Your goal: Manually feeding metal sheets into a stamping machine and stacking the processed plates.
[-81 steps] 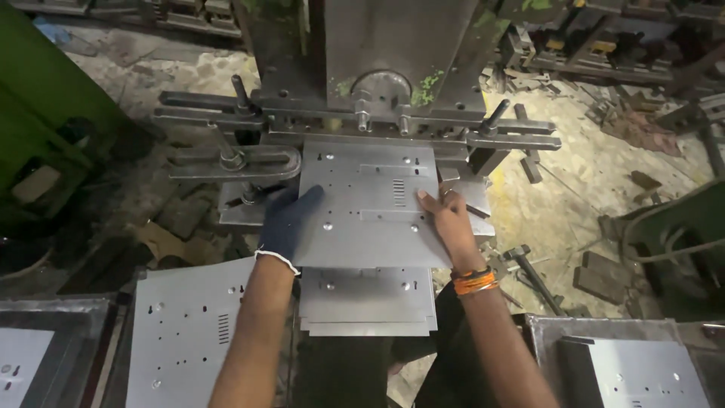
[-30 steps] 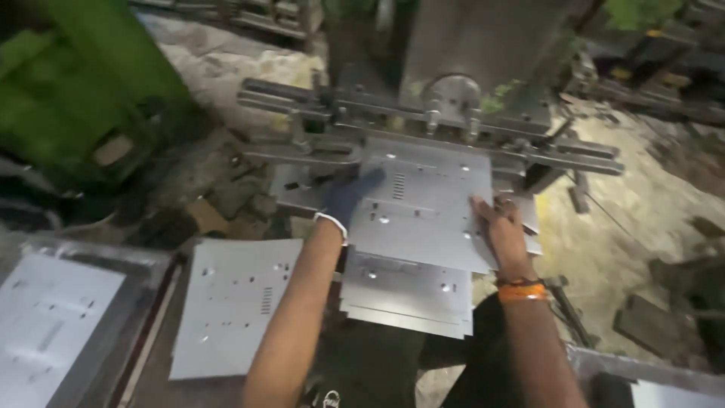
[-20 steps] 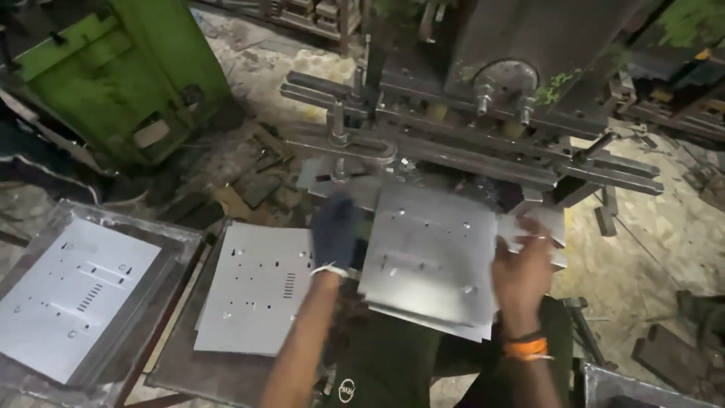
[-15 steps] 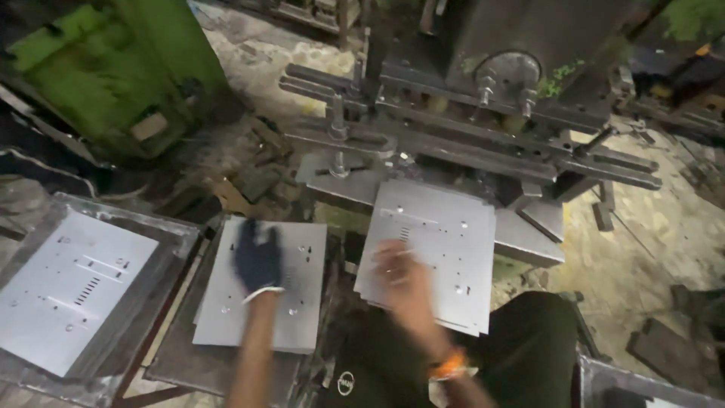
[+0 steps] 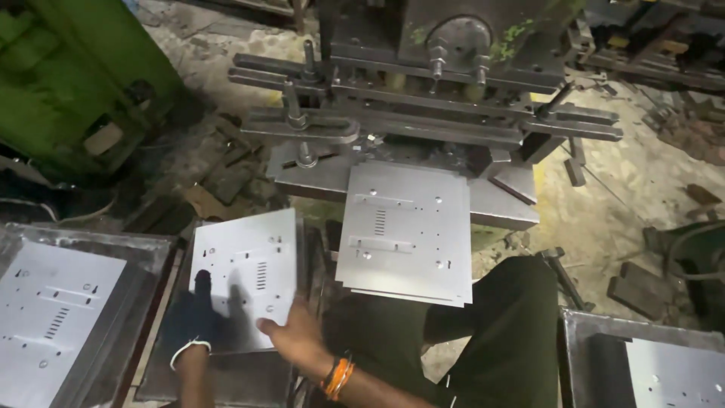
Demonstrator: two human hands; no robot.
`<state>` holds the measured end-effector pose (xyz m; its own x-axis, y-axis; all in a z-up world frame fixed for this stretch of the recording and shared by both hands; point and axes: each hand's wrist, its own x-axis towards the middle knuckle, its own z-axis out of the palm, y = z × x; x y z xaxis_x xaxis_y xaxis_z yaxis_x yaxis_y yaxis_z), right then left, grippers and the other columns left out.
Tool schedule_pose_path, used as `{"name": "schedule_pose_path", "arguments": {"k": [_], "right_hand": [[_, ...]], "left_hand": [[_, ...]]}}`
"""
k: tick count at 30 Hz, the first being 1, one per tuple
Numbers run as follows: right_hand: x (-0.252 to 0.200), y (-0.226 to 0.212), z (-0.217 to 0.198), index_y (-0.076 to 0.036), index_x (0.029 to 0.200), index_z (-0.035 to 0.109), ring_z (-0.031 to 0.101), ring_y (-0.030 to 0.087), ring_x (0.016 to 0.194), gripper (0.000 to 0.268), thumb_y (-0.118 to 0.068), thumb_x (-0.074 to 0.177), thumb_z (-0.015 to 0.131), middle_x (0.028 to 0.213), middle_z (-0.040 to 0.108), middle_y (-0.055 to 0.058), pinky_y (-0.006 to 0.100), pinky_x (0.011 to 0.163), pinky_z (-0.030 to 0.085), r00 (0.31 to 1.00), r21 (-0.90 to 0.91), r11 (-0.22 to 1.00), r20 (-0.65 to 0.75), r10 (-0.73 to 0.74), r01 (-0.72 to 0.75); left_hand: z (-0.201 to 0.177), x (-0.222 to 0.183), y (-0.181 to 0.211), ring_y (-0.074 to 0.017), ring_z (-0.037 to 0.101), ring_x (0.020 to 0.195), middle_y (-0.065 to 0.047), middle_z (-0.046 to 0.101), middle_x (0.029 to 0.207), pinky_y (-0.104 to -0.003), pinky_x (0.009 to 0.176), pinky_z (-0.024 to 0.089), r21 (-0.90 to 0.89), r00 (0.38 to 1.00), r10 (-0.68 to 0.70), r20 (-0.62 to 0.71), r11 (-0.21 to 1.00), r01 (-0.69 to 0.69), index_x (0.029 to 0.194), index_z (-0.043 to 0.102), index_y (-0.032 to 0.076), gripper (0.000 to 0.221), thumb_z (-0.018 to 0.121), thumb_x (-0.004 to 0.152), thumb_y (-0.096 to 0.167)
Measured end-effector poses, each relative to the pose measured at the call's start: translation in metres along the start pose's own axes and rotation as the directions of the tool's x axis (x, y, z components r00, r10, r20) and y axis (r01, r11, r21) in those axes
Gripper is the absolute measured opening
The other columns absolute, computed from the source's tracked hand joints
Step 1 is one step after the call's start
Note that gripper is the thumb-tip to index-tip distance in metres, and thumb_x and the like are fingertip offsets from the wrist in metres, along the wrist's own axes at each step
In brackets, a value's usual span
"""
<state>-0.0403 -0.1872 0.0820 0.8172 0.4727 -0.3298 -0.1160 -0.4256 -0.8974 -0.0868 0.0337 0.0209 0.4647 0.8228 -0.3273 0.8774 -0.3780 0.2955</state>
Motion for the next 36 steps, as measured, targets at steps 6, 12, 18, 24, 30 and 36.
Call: {"name": "schedule_pose_path", "arguments": {"k": [6,12,18,24,30,36], "right_hand": [[0.028,0.022,-0.017,0.002,0.108,0.075,0.069,0.021,0.102,0.021,-0.001,0.087,0.074,0.123,0.067,0.011,0.032,0.083,0.058,0.982,0.168,0.968,-0.024,-0.185,0.186],[-0.012,0.098,-0.196,0.000,0.103,0.062,0.059,0.027,0.107,0.025,0.010,0.083,0.075,0.131,0.049,0.019,0.035,0.084,0.062,0.847,-0.203,0.867,-0.204,-0.491,0.454],[-0.020,0.029,-0.304,0.010,0.128,0.058,0.071,0.020,0.090,0.039,-0.001,0.091,0.067,0.106,0.073,0.016,0.031,0.079,0.059,0.917,0.493,0.839,-0.399,-0.018,0.231],[0.010,0.001,-0.350,0.003,0.133,0.050,0.071,0.016,0.093,0.042,-0.008,0.094,0.062,0.107,0.070,0.014,0.026,0.084,0.060,0.903,0.550,0.770,-0.424,-0.077,0.324],[0.065,0.049,-0.377,0.020,0.117,0.039,0.066,0.016,0.109,0.042,-0.001,0.099,0.070,0.132,0.065,0.006,0.031,0.089,0.058,0.830,0.545,0.699,-0.543,-0.126,0.462],[0.057,0.004,-0.354,0.010,0.144,0.046,0.066,0.022,0.098,0.063,-0.007,0.088,0.070,0.117,0.066,0.018,0.033,0.082,0.056,0.910,0.591,0.768,-0.414,0.026,0.247]], "left_hand": [[-0.048,-0.032,0.029,-0.0461,0.060,0.119,-0.023,0.067,0.130,-0.055,0.104,0.043,-0.183,0.997,0.013,0.070,0.983,0.000,0.136,0.069,0.011,0.069,0.046,0.097,0.064],[-0.058,-0.079,0.105,-0.0251,0.068,0.101,-0.018,0.073,0.119,-0.039,0.087,0.053,-0.920,0.852,0.491,0.180,0.390,-0.031,0.141,0.060,0.001,0.066,0.075,0.079,0.016],[-0.034,-0.133,0.243,-0.0279,0.071,0.100,-0.016,0.075,0.114,-0.039,0.086,0.058,-0.973,0.598,0.768,0.229,0.198,0.118,0.131,0.065,-0.003,0.055,0.076,0.081,0.014],[-0.026,-0.096,0.328,-0.0264,0.070,0.096,-0.015,0.074,0.111,-0.039,0.084,0.057,-0.966,0.526,0.811,0.257,0.198,0.168,0.128,0.066,-0.007,0.049,0.077,0.086,0.017],[0.042,-0.013,0.369,-0.0158,0.073,0.100,-0.009,0.079,0.112,-0.032,0.092,0.056,-0.919,0.571,0.821,0.014,0.235,-0.316,0.115,0.077,-0.003,0.038,0.078,0.089,0.025],[0.018,-0.011,0.361,-0.0145,0.070,0.096,-0.005,0.078,0.106,-0.031,0.087,0.054,-0.862,0.632,0.773,0.058,0.359,-0.359,0.112,0.077,0.002,0.033,0.075,0.089,0.026]]}}
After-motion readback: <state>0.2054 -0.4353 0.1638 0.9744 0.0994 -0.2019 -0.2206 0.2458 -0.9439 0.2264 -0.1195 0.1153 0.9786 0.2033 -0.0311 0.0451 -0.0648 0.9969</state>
